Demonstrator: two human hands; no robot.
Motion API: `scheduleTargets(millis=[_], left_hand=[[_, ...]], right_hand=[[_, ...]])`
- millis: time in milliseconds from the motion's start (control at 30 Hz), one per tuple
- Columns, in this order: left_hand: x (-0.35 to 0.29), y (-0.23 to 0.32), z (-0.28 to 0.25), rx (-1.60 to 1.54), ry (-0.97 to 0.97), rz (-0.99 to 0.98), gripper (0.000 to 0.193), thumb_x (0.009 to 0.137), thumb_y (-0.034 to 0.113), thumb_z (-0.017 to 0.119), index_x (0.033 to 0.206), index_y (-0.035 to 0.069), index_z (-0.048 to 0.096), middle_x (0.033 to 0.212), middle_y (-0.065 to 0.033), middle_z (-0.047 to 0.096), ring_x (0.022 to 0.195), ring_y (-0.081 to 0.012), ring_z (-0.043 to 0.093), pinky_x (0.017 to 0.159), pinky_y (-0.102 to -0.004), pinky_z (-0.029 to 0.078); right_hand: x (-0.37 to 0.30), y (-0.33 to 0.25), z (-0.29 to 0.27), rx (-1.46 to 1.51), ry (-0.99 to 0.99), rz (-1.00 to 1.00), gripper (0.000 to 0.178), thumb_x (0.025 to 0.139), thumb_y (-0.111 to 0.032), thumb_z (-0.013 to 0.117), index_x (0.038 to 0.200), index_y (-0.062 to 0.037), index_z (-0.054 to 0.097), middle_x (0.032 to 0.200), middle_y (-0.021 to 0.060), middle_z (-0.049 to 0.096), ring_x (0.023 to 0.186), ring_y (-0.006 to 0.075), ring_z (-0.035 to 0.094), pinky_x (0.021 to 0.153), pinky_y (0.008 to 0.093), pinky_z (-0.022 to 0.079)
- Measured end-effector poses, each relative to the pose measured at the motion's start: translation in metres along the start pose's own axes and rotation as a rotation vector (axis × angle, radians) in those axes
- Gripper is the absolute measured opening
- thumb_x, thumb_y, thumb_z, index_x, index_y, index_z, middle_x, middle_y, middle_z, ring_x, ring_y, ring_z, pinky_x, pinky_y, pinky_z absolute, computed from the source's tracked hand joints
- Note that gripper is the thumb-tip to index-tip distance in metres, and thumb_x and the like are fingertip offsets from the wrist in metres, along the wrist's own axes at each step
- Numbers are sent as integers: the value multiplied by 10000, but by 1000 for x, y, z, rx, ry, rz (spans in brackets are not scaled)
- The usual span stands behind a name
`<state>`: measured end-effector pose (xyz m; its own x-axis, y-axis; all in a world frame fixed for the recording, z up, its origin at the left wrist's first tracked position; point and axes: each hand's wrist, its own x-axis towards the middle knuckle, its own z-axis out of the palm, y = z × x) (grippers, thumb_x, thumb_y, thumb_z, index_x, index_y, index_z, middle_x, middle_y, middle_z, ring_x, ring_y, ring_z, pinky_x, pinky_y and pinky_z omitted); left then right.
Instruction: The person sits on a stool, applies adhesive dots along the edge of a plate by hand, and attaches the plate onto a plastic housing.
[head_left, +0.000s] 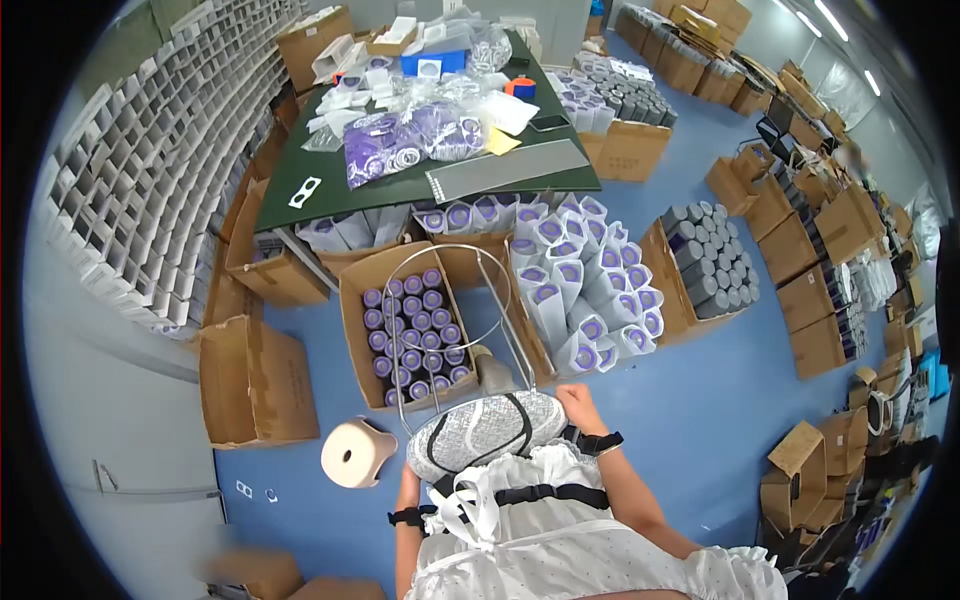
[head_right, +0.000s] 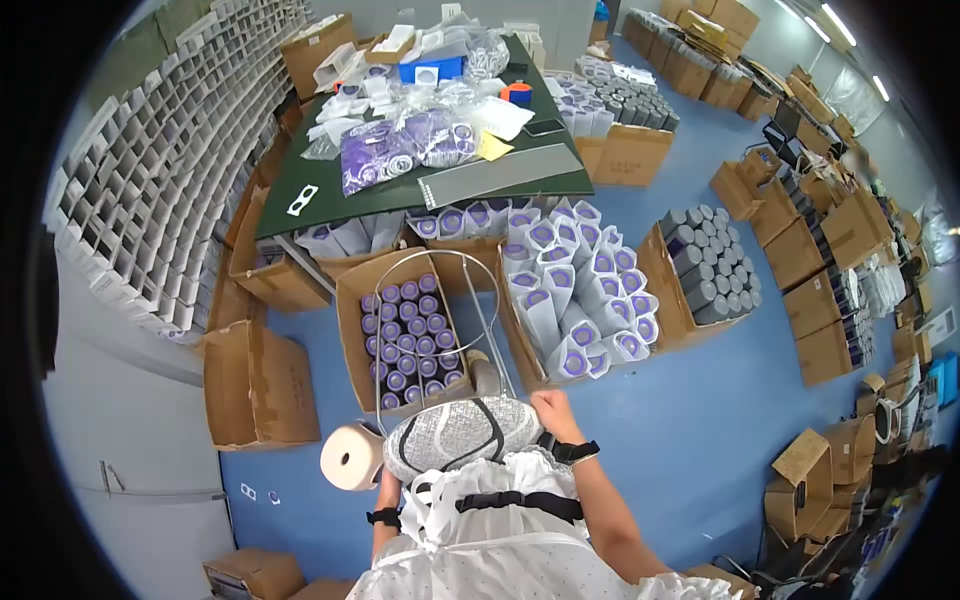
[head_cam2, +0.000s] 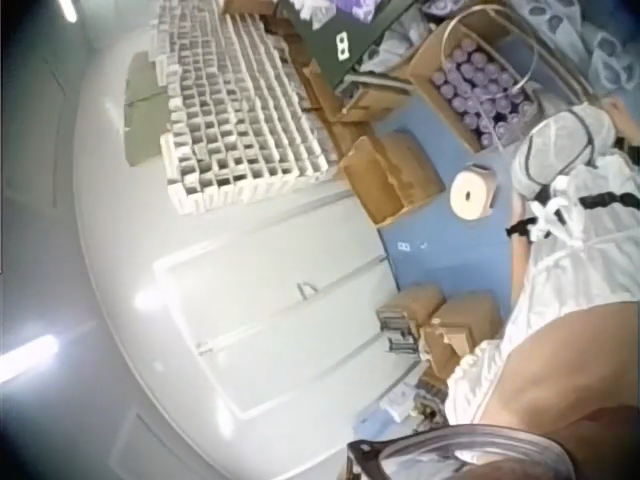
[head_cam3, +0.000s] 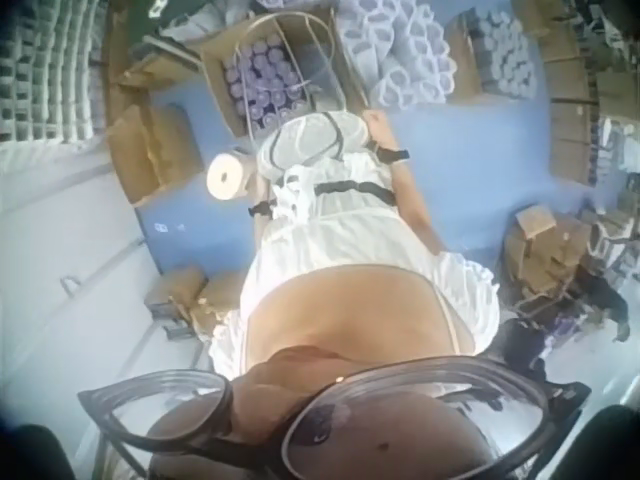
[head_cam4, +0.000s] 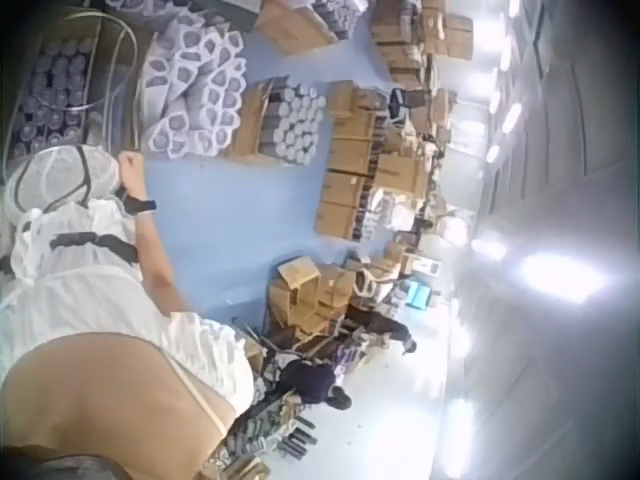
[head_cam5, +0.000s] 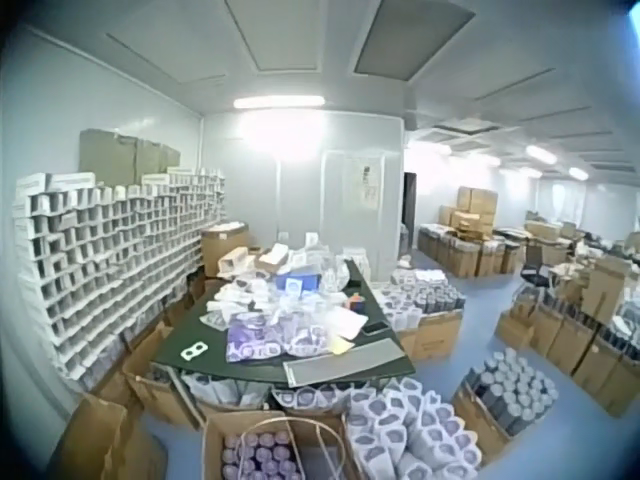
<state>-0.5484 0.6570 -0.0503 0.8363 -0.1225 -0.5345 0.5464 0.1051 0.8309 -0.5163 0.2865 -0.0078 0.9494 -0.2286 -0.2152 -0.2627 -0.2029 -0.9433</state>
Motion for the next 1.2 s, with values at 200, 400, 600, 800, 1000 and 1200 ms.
scheduleTargets(millis=[200, 400, 600, 800, 1000, 1200], left_hand=[[8, -14, 8, 26, 27, -11, 497, 987, 350, 374, 1339, 10, 460, 1340, -70, 498, 1201, -181, 479, 1016, -325, 371], [21, -12, 30, 45, 25, 9, 514, 986, 369, 369, 1348, 13, 453, 1341, -70, 497, 1205, -179, 472, 1021, -324, 365], [36, 1, 69, 7, 20, -10, 539, 1001, 400, 308, 1362, 19, 432, 1345, -64, 490, 1241, -183, 428, 1051, -320, 321], [35, 30, 109, 104, 93, 61, 544, 995, 413, 313, 1354, 26, 444, 1335, -68, 497, 1238, -182, 430, 1050, -315, 320], [43, 39, 118, 137, 104, 83, 547, 994, 414, 309, 1352, 21, 440, 1329, -70, 500, 1236, -177, 426, 1057, -312, 305], [52, 54, 135, 214, 170, 66, 496, 995, 360, 307, 1265, -6, 506, 1242, -87, 552, 1160, -177, 460, 1020, -306, 324]], right_hand=[[-1, -11, -16, 22, 15, 63, 281, 825, -134, 515, 602, 12, 424, 522, -29, 348, 538, 54, 334, 462, 304, 264], [19, -2, -39, -18, 8, 0, 270, 831, -129, 509, 626, 29, 433, 524, -8, 348, 542, 60, 336, 469, 312, 277], [45, -4, -72, -7, 18, -38, 285, 849, -121, 505, 606, 7, 429, 536, -38, 356, 553, 51, 331, 481, 291, 264], [63, 15, -98, 56, 33, -63, 271, 847, -113, 504, 631, 17, 404, 548, -26, 333, 569, 53, 326, 492, 297, 268], [80, 11, -108, 161, 4, -77, 330, 887, -132, 507, 588, -58, 387, 580, -93, 361, 568, 20, 329, 497, 248, 253], [97, 38, -105, 209, 83, -46, 278, 854, -115, 500, 631, -4, 378, 578, -58, 345, 589, 47, 329, 507, 284, 255]])
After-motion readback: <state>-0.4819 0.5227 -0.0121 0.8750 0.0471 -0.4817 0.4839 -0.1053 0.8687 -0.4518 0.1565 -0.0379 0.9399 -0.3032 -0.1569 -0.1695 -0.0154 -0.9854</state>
